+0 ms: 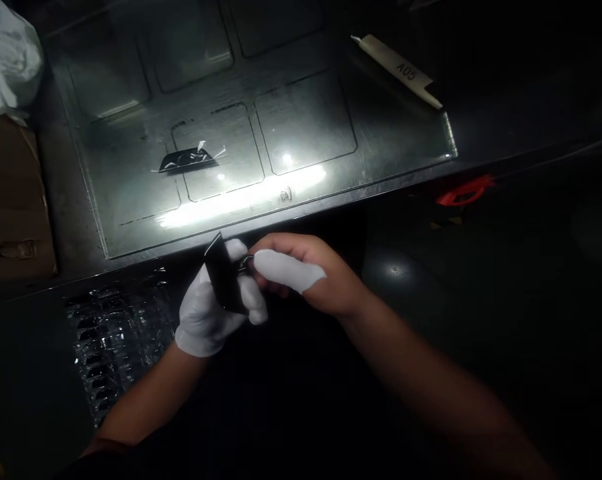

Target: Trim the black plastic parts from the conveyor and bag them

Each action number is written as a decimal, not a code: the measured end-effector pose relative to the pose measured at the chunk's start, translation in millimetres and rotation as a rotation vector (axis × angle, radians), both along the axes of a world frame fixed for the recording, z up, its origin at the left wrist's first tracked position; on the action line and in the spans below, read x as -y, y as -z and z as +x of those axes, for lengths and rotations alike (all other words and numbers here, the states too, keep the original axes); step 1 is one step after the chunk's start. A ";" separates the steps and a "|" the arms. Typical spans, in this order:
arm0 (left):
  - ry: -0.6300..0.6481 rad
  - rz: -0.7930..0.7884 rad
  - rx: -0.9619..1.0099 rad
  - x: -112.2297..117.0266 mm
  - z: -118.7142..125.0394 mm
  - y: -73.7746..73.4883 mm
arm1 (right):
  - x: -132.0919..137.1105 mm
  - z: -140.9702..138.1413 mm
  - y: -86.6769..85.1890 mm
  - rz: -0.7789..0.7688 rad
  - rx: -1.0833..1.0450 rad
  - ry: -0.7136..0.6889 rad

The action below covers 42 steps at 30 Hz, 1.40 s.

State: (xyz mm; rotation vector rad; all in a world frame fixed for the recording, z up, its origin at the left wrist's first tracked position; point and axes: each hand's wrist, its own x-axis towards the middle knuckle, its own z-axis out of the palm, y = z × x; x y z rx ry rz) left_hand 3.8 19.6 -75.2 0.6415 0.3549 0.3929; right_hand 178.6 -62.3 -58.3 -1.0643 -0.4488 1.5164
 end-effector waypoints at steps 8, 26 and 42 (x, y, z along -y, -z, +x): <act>0.030 -0.096 -0.025 0.8 0.4 0.0 | -2.9 6.8 -2.1 -0.002 0.045 -0.045; 0.070 -0.047 -0.095 7.6 -14.3 -4.3 | 4.5 -7.0 -0.4 0.012 0.106 -0.016; 0.033 -0.040 0.039 11.7 -27.9 -10.0 | -1.3 -1.5 -27.8 0.638 0.882 0.070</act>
